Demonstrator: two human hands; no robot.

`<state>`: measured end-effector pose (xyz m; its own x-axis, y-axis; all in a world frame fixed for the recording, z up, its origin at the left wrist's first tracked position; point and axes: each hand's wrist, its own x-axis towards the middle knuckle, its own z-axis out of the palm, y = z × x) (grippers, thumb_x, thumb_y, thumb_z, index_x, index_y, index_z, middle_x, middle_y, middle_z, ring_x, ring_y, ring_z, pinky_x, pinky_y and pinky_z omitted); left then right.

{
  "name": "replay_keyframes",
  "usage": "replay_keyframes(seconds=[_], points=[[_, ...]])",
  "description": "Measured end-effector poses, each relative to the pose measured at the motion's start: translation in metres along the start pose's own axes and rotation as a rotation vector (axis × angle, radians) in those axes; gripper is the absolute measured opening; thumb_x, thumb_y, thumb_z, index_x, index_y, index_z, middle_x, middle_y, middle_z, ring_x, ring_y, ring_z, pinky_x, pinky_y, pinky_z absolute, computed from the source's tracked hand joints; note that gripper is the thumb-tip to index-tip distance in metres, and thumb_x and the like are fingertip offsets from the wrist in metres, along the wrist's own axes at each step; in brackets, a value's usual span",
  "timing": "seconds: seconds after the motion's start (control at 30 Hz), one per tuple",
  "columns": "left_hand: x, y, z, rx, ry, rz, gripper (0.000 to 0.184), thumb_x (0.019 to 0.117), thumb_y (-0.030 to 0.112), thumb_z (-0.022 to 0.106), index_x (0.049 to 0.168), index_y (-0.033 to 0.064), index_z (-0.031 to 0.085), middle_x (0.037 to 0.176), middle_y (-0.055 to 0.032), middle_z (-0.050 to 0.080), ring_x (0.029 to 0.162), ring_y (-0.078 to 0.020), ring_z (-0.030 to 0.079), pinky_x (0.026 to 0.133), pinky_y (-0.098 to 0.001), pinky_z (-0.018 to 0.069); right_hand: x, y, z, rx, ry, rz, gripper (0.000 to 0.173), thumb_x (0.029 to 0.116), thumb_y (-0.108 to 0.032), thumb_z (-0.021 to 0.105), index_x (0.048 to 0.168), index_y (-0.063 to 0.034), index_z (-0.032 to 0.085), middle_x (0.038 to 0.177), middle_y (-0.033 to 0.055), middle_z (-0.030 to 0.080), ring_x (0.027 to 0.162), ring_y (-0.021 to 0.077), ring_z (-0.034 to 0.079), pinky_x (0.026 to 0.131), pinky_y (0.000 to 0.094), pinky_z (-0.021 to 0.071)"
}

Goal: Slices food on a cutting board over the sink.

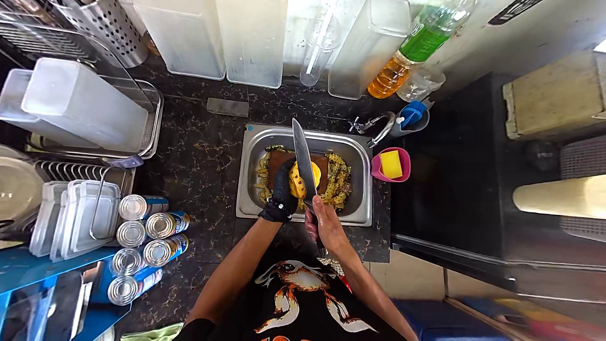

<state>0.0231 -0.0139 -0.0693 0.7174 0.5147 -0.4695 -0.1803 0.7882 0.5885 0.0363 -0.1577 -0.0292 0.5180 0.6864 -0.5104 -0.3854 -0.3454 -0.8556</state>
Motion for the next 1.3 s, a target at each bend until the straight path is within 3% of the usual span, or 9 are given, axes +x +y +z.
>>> replay_keyframes(seconds=[0.2,0.4,0.53,0.77,0.93,1.03,1.1,1.2,1.3], points=[[0.009,0.007,-0.002,0.067,0.095,0.026,0.035,0.1080,0.034,0.039,0.118,0.0109,0.063,0.096,-0.0042,0.066,0.085,-0.0136,0.065,0.074,-0.0334,0.0564,-0.003,0.011,0.002,-0.052,0.006,0.048,0.057,0.1118,-0.045,0.020,0.079,-0.0103,0.051,0.053,-0.0058,0.043,0.041,0.0056,0.043,0.041,0.0220,0.0417],[0.008,0.000,0.008,0.139,0.216,0.018,0.032,0.1076,0.035,0.043,0.112,0.0113,0.065,0.089,-0.0035,0.066,0.078,-0.0129,0.064,0.069,-0.0329,0.0559,0.008,0.006,-0.001,-0.123,0.114,-0.054,0.055,0.1120,-0.041,0.024,0.079,-0.0094,0.054,0.054,-0.0046,0.046,0.043,0.0067,0.045,0.043,0.0234,0.0425],[0.020,0.007,0.003,0.154,0.262,0.044,0.036,0.1076,0.038,0.042,0.118,0.0103,0.063,0.097,-0.0063,0.066,0.086,-0.0160,0.065,0.076,-0.0371,0.0561,-0.003,0.010,-0.002,-0.271,0.157,-0.165,0.052,0.1115,-0.041,0.031,0.078,-0.0110,0.056,0.057,-0.0058,0.047,0.046,0.0060,0.046,0.044,0.0243,0.0415],[0.026,0.009,0.005,0.149,0.293,0.033,0.034,0.1056,0.037,0.043,0.116,0.0115,0.064,0.097,-0.0062,0.066,0.087,-0.0166,0.065,0.075,-0.0379,0.0560,0.004,0.019,-0.001,-0.338,0.161,-0.114,0.052,0.1114,-0.042,0.032,0.078,-0.0118,0.058,0.058,-0.0046,0.046,0.047,0.0081,0.046,0.047,0.0275,0.0419],[0.033,0.007,-0.002,0.196,0.336,0.127,0.035,0.1072,0.036,0.042,0.117,0.0108,0.065,0.099,-0.0064,0.067,0.089,-0.0162,0.066,0.077,-0.0387,0.0563,-0.013,0.032,-0.002,-0.569,0.200,-0.095,0.058,0.1097,-0.050,0.031,0.083,-0.0106,0.063,0.059,-0.0022,0.048,0.053,0.0134,0.050,0.053,0.0365,0.0443],[0.034,0.012,-0.003,0.312,0.374,0.183,0.035,0.1071,0.032,0.045,0.118,0.0085,0.068,0.107,-0.0082,0.070,0.097,-0.0160,0.066,0.085,-0.0384,0.0555,-0.019,0.038,0.001,-0.687,0.249,-0.081,0.059,0.1091,-0.052,0.030,0.083,-0.0102,0.063,0.059,-0.0011,0.048,0.054,0.0156,0.052,0.053,0.0384,0.0443],[0.017,0.027,0.016,0.414,0.438,0.109,0.036,0.1102,0.029,0.043,0.123,0.0055,0.067,0.114,-0.0098,0.067,0.101,-0.0150,0.061,0.090,-0.0361,0.0497,-0.010,0.032,0.007,-0.733,0.278,-0.082,0.061,0.1091,-0.051,0.030,0.085,-0.0070,0.065,0.059,0.0016,0.050,0.056,0.0189,0.056,0.056,0.0415,0.0466],[0.003,0.024,0.025,0.504,0.470,0.060,0.040,0.1120,0.026,0.036,0.125,0.0043,0.066,0.113,-0.0112,0.066,0.098,-0.0150,0.061,0.088,-0.0349,0.0493,0.016,0.023,0.015,-0.700,0.288,-0.065,0.060,0.1095,-0.047,0.031,0.089,-0.0033,0.067,0.064,0.0066,0.056,0.064,0.0239,0.061,0.063,0.0471,0.0501],[0.008,0.001,0.010,0.509,0.465,0.167,0.041,0.1120,0.025,0.035,0.123,0.0019,0.067,0.108,-0.0134,0.067,0.091,-0.0156,0.062,0.080,-0.0339,0.0514,0.038,0.028,0.009,-0.494,0.203,0.001,0.060,0.1103,-0.049,0.030,0.086,-0.0069,0.065,0.064,0.0018,0.052,0.060,0.0175,0.055,0.062,0.0408,0.0475]])
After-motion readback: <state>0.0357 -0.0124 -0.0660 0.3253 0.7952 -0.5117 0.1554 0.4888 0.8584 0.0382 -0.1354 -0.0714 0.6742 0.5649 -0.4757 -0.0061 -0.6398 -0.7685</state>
